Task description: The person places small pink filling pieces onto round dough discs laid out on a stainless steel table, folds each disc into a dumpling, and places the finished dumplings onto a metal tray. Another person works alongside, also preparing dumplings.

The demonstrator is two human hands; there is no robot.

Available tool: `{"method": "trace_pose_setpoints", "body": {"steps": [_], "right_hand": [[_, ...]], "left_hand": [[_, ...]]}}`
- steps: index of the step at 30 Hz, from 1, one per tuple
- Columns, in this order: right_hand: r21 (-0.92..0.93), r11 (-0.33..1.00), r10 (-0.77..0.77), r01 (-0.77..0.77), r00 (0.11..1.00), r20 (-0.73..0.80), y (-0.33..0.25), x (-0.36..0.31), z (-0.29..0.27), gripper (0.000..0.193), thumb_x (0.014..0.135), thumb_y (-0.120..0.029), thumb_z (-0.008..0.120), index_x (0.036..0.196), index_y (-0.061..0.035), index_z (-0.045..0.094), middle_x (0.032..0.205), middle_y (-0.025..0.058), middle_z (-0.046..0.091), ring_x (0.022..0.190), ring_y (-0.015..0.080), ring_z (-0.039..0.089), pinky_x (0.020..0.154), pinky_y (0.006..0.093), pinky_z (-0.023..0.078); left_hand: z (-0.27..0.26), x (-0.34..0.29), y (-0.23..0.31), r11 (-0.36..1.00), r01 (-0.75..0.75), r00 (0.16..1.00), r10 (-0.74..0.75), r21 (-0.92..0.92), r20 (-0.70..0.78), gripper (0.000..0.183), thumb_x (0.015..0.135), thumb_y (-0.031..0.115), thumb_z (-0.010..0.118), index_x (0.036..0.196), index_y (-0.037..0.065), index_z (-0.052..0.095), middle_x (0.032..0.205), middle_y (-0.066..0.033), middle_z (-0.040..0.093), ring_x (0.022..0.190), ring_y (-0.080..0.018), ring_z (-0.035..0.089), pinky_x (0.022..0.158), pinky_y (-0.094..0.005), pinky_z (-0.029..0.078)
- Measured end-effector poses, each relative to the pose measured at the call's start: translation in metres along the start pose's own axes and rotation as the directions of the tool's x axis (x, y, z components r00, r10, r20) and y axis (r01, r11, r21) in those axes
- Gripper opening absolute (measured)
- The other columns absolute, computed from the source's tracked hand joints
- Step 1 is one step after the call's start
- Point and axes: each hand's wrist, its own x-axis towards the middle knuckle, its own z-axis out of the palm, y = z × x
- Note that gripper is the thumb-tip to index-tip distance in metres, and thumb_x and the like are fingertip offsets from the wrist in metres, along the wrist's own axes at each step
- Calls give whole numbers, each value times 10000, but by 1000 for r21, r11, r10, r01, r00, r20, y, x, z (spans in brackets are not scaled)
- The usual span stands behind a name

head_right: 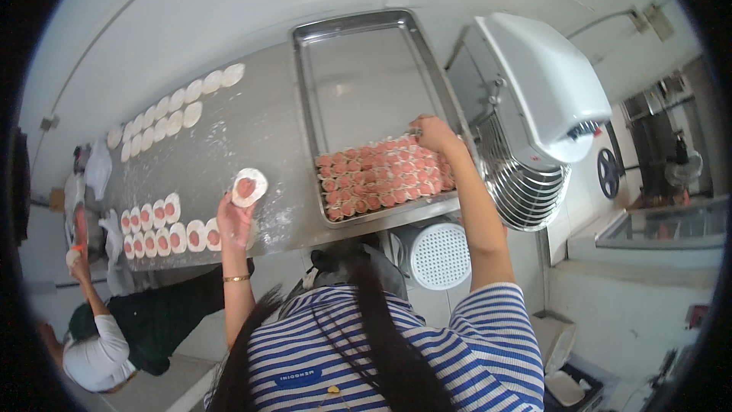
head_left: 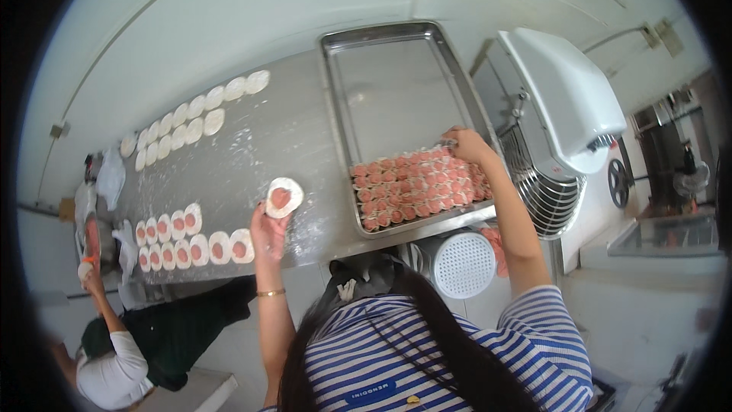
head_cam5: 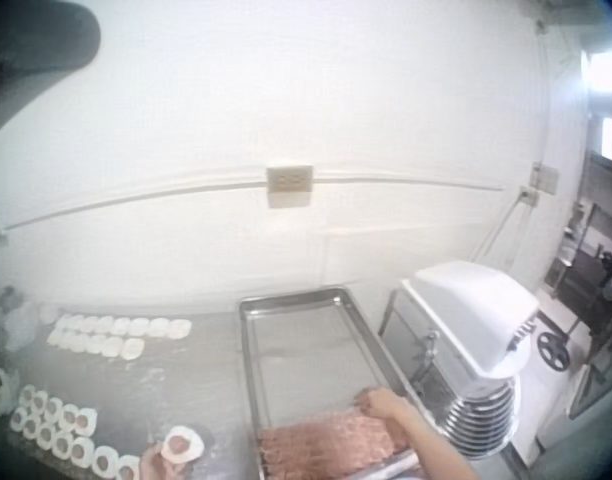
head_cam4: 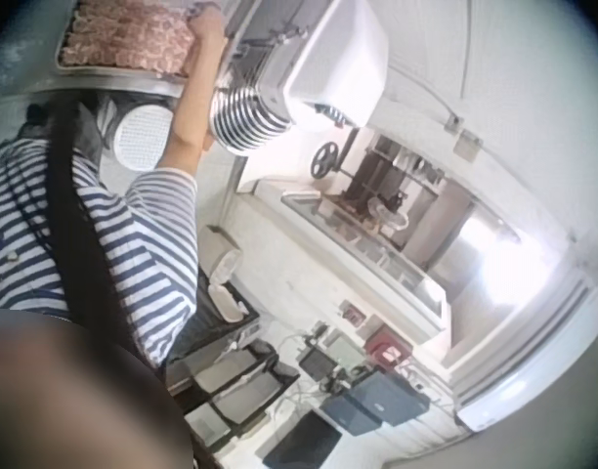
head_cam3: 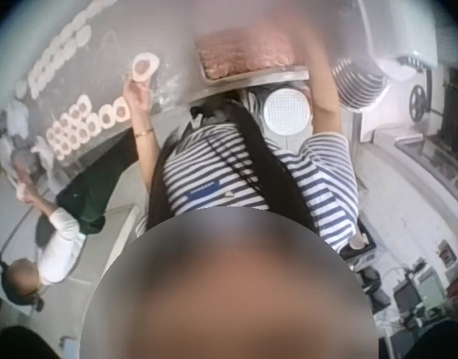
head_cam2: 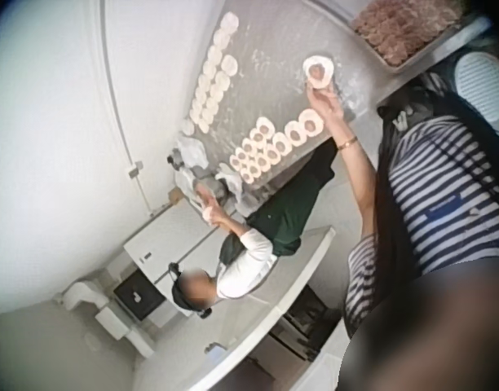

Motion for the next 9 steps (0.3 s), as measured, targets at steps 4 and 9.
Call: {"method": "trace_pose_setpoints", "body": {"steps": [4,9], "right_hand": [[512,855,176,-80,974,-141,-86,17,26,406,767,-101,614,1172,-67,597,1001,118,648,824,208,627,736,313,491],[909,88,-190,-408,889,417,-234,24,88,520,878,-266,613,1361,-178,441,1156,67,598,1007,177,581,833,320,475]], "left_hand": [[26,-4,-1,998,29,999,-27,-63,30,267,919,182,485,1129,17,479,1216,-187,539,1130,-292,545,914,-409,506],[19,-9,-7,999,40,999,-39,-35,20,232,913,191,521,1111,78,480,1250,-117,528,1134,-284,547,875,-409,508]]}}
